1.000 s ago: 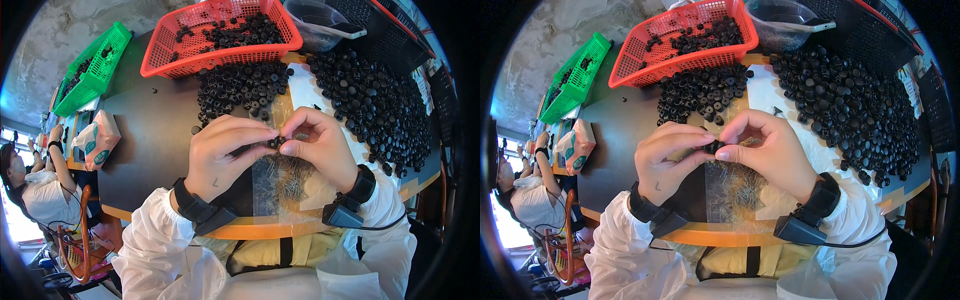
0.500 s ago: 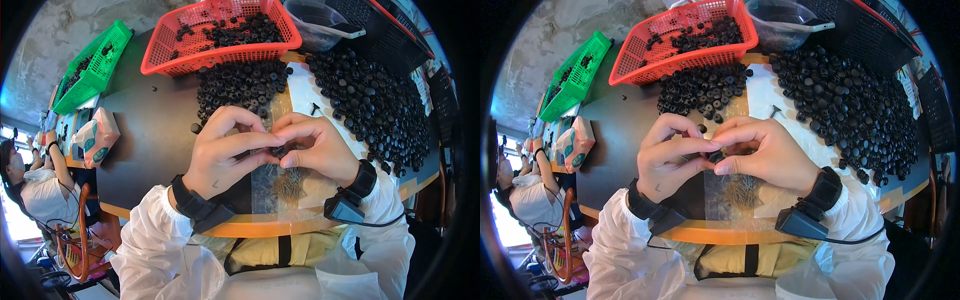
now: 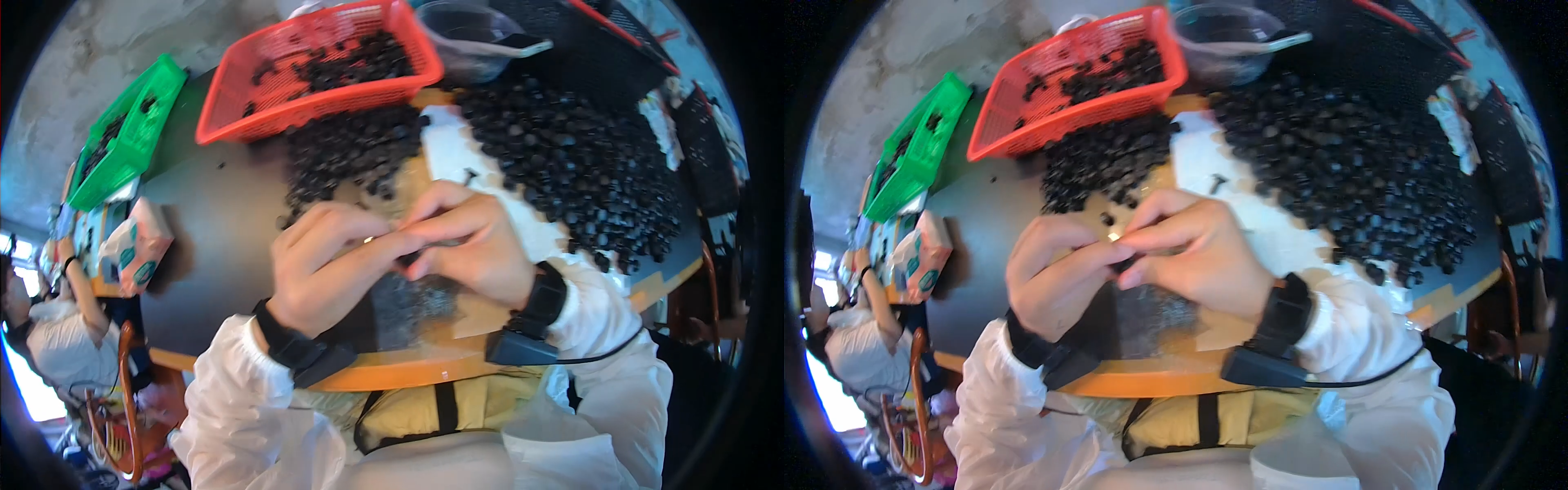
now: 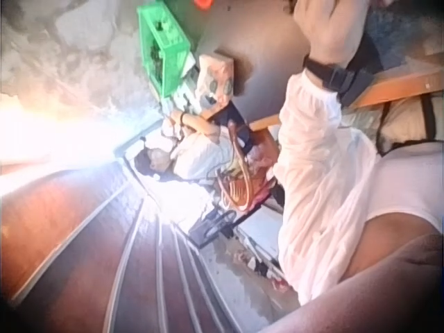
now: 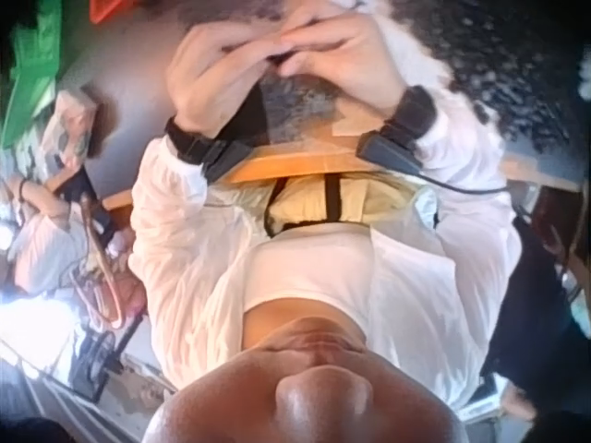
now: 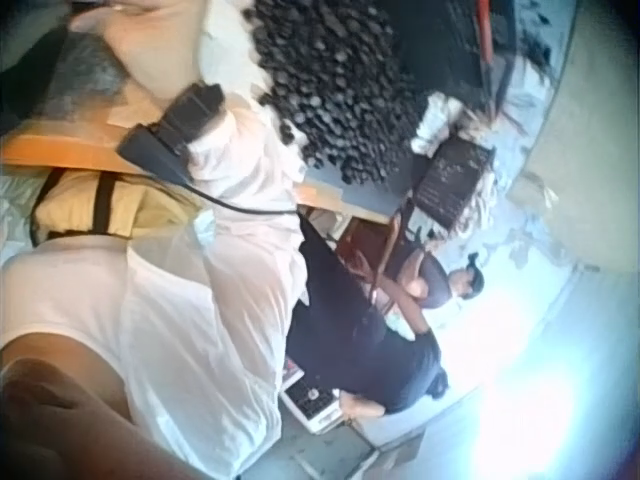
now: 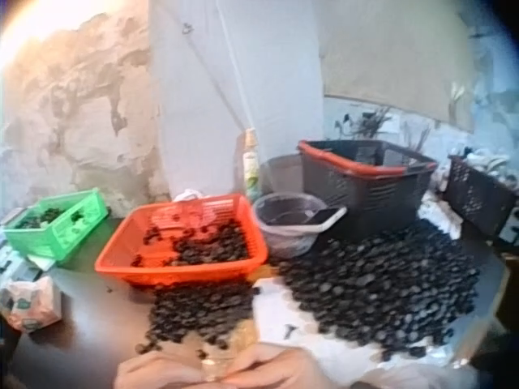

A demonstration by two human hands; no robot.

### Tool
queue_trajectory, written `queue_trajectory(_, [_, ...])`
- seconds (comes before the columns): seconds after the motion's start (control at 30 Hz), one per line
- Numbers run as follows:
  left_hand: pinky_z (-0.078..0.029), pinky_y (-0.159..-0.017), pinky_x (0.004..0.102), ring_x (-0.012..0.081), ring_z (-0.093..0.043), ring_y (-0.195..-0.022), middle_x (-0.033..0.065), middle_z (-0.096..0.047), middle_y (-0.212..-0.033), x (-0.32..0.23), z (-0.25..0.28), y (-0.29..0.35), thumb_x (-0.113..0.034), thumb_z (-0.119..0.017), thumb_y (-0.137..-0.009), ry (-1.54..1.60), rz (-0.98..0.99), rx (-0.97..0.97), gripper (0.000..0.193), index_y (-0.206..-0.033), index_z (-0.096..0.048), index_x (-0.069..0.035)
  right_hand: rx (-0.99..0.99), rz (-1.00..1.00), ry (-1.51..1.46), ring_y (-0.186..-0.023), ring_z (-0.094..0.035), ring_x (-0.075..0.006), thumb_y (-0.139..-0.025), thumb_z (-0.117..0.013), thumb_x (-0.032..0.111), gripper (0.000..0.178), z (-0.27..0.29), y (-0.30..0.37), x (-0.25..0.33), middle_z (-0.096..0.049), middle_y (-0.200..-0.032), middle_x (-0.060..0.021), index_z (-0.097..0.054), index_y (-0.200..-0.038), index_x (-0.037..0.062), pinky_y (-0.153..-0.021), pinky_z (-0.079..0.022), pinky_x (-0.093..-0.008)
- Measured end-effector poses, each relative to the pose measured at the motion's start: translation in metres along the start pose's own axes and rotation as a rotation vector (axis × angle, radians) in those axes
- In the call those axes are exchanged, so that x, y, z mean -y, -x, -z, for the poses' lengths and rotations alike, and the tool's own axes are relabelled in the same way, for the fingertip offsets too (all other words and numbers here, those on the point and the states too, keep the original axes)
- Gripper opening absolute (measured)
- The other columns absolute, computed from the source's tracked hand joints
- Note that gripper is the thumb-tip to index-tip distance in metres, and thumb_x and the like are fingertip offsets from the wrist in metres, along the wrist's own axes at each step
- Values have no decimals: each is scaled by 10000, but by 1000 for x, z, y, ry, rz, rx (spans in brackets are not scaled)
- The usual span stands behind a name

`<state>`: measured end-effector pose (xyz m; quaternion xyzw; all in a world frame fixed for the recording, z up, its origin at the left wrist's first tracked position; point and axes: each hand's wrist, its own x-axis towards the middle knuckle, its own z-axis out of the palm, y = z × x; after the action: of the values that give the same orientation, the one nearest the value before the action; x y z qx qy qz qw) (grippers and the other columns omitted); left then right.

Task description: Assembling small black plastic components by inserting metal pins into them by hand.

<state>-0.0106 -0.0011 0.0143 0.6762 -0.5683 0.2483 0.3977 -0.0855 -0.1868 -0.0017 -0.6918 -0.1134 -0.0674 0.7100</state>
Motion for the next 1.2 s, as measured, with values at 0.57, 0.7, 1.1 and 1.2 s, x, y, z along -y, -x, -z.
queue_trajectory(0.57, [-497, -593, 296, 208, -613, -738, 59, -601, -892, 5, -4, 13, -57, -832, -655, -3, -1, -6, 400, -1031, -696, -42, 57, 165, 129, -910, -605, -182, -701, -812, 63, 266, 2, -7, -2, -658, -966, -39, -743, -958, 67, -814, -482, -303])
queue_trajectory(0.7, [-490, -763, 344, 251, -581, -865, 76, -587, -988, 1, -3, 12, -82, -864, -623, -39, 189, -16, 564, -1148, -656, -88, -175, 450, 989, -906, -601, -247, -695, -783, 90, 300, 39, -19, 23, -670, -926, -43, -734, -991, 100, -821, -482, -357])
queue_trajectory(1.1, [-470, -817, 336, 258, -570, -912, 102, -560, -992, 9, 4, 12, 48, -693, -745, -138, 195, 15, 309, -1035, -661, -51, -953, 227, 1802, -870, -620, -237, -797, -744, 254, 345, 180, -9, 27, -694, -871, -11, -685, -1115, 134, -749, -517, -364])
queue_trajectory(1.2, [-454, -865, 342, 262, -562, -968, 114, -561, -1025, 13, 6, 11, 24, -668, -775, -204, 302, -69, 280, -1047, -654, -42, -812, 235, 1624, -796, -645, -236, -825, -711, 214, 203, 161, -6, 42, -702, -825, -29, -721, -1009, 127, -728, -519, -348])
